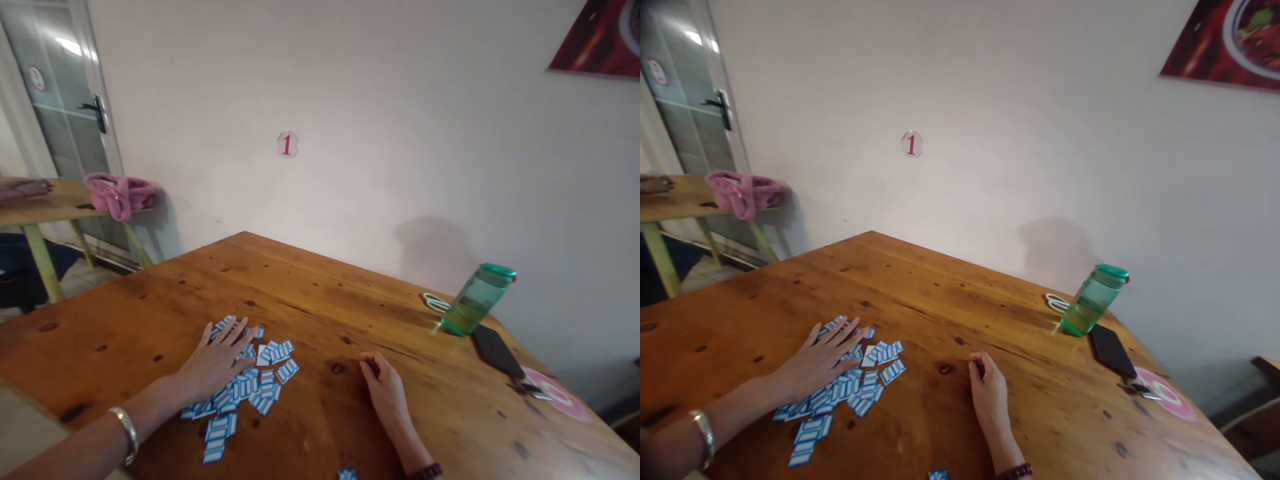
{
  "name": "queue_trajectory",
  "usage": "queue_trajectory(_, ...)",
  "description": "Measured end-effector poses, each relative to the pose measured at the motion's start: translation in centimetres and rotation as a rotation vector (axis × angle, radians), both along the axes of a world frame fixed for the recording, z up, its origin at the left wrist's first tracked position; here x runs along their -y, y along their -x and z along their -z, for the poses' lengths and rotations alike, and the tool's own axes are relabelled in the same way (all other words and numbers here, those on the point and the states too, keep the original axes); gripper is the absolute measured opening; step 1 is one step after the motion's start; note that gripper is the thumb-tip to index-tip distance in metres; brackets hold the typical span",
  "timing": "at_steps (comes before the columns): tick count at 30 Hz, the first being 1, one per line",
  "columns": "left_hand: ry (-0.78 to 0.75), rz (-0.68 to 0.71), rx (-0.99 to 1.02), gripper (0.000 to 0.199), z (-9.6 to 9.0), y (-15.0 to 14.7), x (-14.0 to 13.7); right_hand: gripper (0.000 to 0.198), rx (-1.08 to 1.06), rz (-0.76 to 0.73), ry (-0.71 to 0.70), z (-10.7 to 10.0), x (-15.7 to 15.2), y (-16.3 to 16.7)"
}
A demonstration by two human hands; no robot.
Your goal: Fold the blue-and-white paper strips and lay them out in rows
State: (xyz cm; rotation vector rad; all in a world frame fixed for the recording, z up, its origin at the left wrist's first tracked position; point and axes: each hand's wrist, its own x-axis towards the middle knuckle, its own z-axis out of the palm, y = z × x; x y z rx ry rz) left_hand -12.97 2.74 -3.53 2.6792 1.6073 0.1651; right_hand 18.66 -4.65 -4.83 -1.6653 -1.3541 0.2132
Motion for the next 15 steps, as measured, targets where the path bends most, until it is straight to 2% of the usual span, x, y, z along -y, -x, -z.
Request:
queue_trajectory(3,0.007,0.039,0.002,0.057,-0.1,-0.3,0.4,0.017,0.006,0.003,0.012,-0.1,0.0,0.0)
queue_trajectory(10,0.042,0.186,0.003,0.045,-3.3,-3.0,2.0,0.021,0.005,0.009,0.049,-0.1,-0.1,-0.1)
queue_trajectory(15,0.183,0.333,-0.042,0.048,-3.1,-4.6,2.7,0.022,0.013,0.006,0.046,-0.1,-0.1,-0.1)
